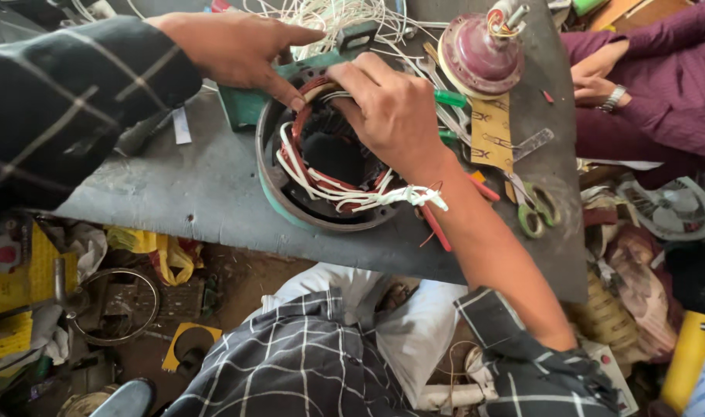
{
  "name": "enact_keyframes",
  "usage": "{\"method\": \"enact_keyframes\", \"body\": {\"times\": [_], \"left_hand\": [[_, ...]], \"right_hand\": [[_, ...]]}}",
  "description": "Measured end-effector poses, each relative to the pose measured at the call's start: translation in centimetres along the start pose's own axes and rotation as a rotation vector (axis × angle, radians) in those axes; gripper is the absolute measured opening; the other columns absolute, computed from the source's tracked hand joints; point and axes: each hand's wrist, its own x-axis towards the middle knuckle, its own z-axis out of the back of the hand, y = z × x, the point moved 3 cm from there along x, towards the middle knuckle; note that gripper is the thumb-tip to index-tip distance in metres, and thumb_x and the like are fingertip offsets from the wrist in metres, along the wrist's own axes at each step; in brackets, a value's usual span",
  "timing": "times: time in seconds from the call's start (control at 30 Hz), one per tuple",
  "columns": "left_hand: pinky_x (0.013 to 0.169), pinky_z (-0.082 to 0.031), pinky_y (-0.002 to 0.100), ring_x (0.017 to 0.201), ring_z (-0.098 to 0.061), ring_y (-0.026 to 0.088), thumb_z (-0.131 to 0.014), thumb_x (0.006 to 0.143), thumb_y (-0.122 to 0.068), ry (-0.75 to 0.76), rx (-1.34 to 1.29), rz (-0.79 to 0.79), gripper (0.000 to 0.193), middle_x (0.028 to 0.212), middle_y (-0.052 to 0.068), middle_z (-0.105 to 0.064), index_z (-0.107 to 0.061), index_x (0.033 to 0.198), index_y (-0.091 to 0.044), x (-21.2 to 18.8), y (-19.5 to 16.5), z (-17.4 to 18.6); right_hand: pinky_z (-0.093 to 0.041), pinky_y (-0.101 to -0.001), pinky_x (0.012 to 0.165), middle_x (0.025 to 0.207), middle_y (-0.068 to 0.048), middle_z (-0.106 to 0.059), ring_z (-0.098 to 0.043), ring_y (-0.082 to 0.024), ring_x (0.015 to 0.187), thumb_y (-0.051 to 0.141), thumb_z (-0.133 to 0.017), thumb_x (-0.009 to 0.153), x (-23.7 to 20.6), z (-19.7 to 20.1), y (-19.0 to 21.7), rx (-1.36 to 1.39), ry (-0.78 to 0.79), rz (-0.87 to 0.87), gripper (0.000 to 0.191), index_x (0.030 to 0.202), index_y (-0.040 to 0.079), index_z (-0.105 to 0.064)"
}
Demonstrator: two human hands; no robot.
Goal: The person cuts a strip of yellow insulating paper with scissors and then inserts it into the slots of a motor stator to separate copper windings. The person adjusts the paper and windings by hand to ensure proper placement.
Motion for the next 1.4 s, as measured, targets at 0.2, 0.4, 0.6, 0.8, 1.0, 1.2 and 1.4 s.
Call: {"method": "enact_keyframes", "body": {"times": [0.2,0.4,0.6,0.8,1.0,1.2,1.4], "left_hand": [[0.099,-0.051,0.046,0.119,-0.064,0.041,-0.084,0.069,-0.056,-0.010,-0.064,-0.032,0.113,0.133,0.025,-0.063,-0.030,0.163,-0.024,-0.7,-0.1,0.4],[0.101,-0.049,0.047,0.121,-0.063,0.041,-0.083,0.071,-0.055,-0.015,-0.080,-0.083,0.111,0.130,0.026,-0.065,-0.031,0.163,-0.021,-0.7,0.7,0.3],[0.104,-0.047,0.046,0.125,-0.060,0.041,-0.084,0.069,-0.056,-0.051,-0.144,-0.135,0.110,0.134,0.027,-0.061,-0.036,0.159,-0.016,-0.8,1.4,0.4],[0.105,-0.047,0.046,0.127,-0.058,0.040,-0.084,0.069,-0.058,-0.044,-0.146,-0.107,0.112,0.135,0.028,-0.060,-0.033,0.160,-0.016,-1.1,1.8,0.4],[0.106,-0.045,0.046,0.128,-0.057,0.041,-0.085,0.068,-0.059,-0.048,-0.149,-0.082,0.113,0.136,0.026,-0.059,-0.033,0.160,-0.017,-1.1,2.0,0.4],[0.104,-0.046,0.046,0.126,-0.058,0.039,-0.085,0.068,-0.058,-0.063,-0.140,-0.088,0.112,0.137,0.024,-0.059,-0.033,0.159,-0.016,-1.0,2.0,0.4],[0.105,-0.048,0.044,0.125,-0.062,0.037,-0.084,0.068,-0.056,-0.052,-0.181,-0.094,0.110,0.135,0.023,-0.063,-0.035,0.159,-0.017,-1.0,2.1,0.4]], "right_hand": [[-0.054,-0.0397,0.070,0.099,-0.003,-0.066,-0.070,-0.027,0.084,0.014,-0.080,0.092,0.1,0.0,1.2,0.017,-0.091,-0.040,0.018,0.108,0.014,-0.071],[-0.052,-0.0417,0.067,0.097,-0.009,-0.063,-0.068,-0.030,0.080,0.015,-0.082,0.091,1.0,-0.7,1.8,-0.094,-0.019,-0.101,0.023,0.110,0.008,-0.069],[-0.055,-0.0394,0.075,0.099,-0.008,-0.067,-0.070,-0.030,0.087,0.011,-0.086,0.088,1.2,-0.7,1.9,0.059,-0.117,-0.179,0.023,0.103,0.007,-0.069],[-0.054,-0.0392,0.072,0.094,-0.010,-0.070,-0.070,-0.030,0.083,0.012,-0.088,0.084,1.7,-1.4,1.5,0.081,-0.064,-0.248,0.022,0.099,0.005,-0.072],[-0.056,-0.0372,0.075,0.101,-0.010,-0.074,-0.072,-0.029,0.088,0.012,-0.086,0.088,1.6,-1.4,2.3,-0.024,-0.088,-0.235,0.020,0.103,0.006,-0.075],[-0.054,-0.0373,0.071,0.098,-0.007,-0.076,-0.072,-0.028,0.084,0.016,-0.085,0.089,1.6,-1.6,2.5,-0.104,-0.044,-0.268,0.017,0.103,0.010,-0.077],[-0.054,-0.0398,0.076,0.096,-0.007,-0.076,-0.072,-0.028,0.086,0.020,-0.085,0.089,1.3,-1.7,2.2,-0.109,-0.038,-0.363,0.015,0.101,0.013,-0.079]]}}
